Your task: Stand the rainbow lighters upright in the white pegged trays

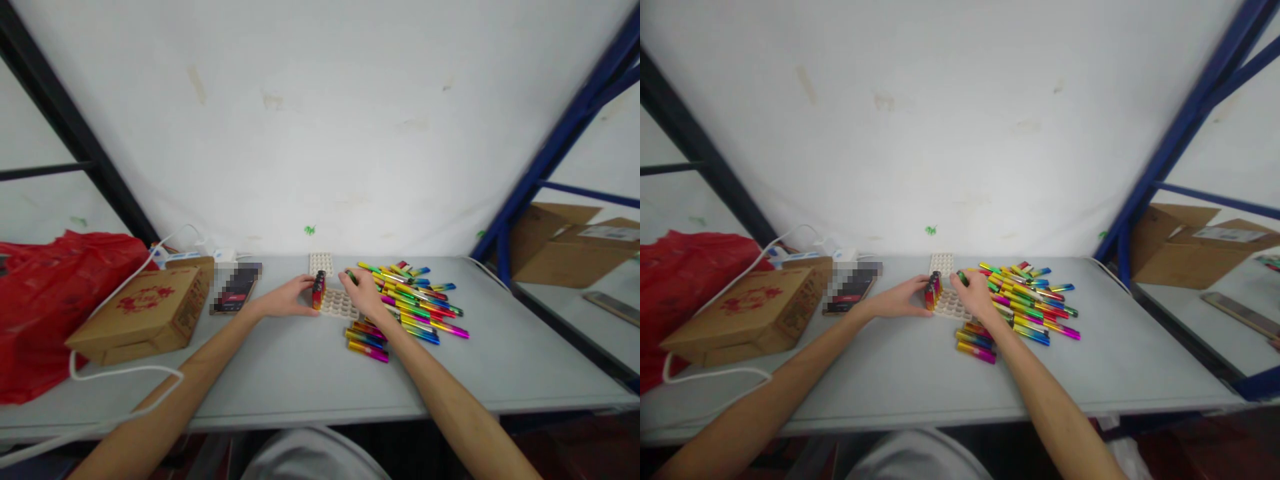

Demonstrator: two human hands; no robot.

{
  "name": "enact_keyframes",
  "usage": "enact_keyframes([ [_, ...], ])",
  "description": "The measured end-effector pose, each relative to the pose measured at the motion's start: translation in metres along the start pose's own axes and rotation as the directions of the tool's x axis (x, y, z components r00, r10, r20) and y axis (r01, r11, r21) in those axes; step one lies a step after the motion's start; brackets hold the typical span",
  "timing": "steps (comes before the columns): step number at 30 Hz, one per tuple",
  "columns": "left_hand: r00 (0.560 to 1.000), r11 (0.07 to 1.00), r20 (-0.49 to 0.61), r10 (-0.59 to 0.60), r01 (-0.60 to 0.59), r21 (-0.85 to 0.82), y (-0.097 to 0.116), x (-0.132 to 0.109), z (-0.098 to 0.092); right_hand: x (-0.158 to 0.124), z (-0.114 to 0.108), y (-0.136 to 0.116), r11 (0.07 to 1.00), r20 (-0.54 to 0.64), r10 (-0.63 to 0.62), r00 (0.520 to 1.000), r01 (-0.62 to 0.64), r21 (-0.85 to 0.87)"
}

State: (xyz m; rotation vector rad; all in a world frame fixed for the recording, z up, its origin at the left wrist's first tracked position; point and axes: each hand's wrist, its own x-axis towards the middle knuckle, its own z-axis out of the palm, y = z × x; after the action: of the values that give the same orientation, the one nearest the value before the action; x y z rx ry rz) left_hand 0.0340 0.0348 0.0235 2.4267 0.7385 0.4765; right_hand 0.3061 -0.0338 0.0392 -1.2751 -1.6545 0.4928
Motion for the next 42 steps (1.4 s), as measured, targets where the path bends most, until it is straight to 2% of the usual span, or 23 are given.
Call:
enact_keyframes([
  [12, 1.000, 1.000, -0.015, 0.005, -0.005, 0.005, 0.003, 0.000, 0.003, -0.002, 0.008, -0.003, 0.999, 0.034, 0.000, 0.999, 0.001, -0.032],
  [18, 1.000, 0.999, -0.028, 0.010, -0.009, 0.035, 0.007, 0.000, 0.004, -0.001, -0.002, -0.004, 0.992, 0.134, -0.073, 0.988, 0.086, -0.094],
  [22, 0.998, 0.998, -0.058, 0.008, -0.004, 0.068, 0.007, 0.000, 0.008, 0.000, -0.008, -0.002, 0.948, 0.132, -0.149, 0.980, 0.180, -0.264],
  [30, 0.995, 0.994, -0.099, 0.023, -0.012, 0.110, 0.005, 0.001, 0.016, 0.002, -0.003, 0.008, 0.896, 0.196, -0.028, 0.980, 0.112, -0.430],
  [37, 0.994, 0.990, -0.108, 0.023, -0.008, 0.143, 0.008, 0.001, 0.019, 0.005, 0.004, 0.016, 0.865, 0.307, -0.105, 0.946, 0.239, -0.441],
  [42, 0.993, 0.988, -0.108, 0.038, -0.021, 0.154, 0.008, 0.001, 0.018, 0.005, 0.002, 0.014, 0.876, 0.377, -0.087, 0.922, 0.251, -0.412],
])
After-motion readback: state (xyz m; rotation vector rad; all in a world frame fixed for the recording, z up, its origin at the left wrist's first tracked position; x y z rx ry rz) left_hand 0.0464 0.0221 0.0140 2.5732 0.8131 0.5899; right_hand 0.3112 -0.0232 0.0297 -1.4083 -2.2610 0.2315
